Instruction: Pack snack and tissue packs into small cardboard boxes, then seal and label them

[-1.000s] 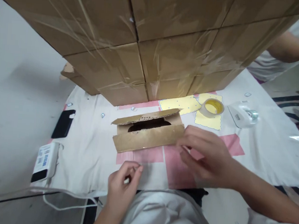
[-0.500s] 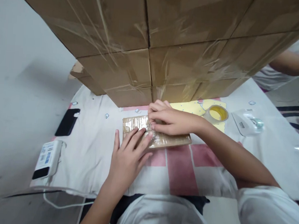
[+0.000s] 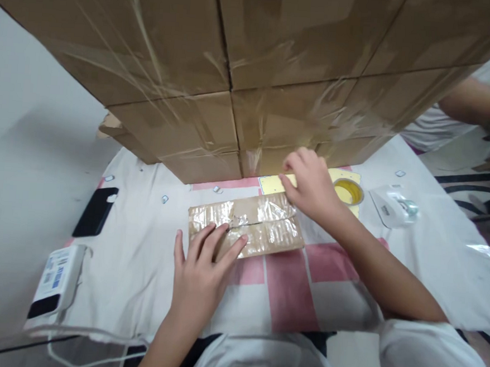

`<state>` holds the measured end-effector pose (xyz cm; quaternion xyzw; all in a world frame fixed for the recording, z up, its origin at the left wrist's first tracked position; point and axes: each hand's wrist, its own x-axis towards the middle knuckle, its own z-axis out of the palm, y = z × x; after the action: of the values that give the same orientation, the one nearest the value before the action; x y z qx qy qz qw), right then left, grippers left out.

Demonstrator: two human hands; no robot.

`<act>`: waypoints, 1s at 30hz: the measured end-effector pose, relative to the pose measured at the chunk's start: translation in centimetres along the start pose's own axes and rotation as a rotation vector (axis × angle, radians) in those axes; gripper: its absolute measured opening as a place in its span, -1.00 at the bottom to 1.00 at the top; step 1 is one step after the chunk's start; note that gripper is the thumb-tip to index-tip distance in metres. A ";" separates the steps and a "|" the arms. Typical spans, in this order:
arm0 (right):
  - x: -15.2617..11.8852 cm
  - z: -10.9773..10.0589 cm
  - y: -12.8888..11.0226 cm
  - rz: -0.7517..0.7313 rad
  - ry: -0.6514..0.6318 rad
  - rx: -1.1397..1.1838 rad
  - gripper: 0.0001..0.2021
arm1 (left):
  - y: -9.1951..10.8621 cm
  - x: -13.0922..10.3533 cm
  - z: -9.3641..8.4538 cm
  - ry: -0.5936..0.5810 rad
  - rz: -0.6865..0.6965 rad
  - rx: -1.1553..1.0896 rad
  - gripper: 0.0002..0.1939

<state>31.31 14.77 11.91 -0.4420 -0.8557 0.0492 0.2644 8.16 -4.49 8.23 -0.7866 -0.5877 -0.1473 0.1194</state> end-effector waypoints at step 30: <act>-9.2 -8.9 30.4 0.911 0.008 -0.092 -0.82 | -5.7 -0.4 1.4 0.070 0.362 -0.124 -0.41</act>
<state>62.29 24.59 6.09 -0.7846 -0.5745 0.1209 0.1993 2.71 -2.74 6.87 -0.8796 -0.4220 -0.1867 0.1155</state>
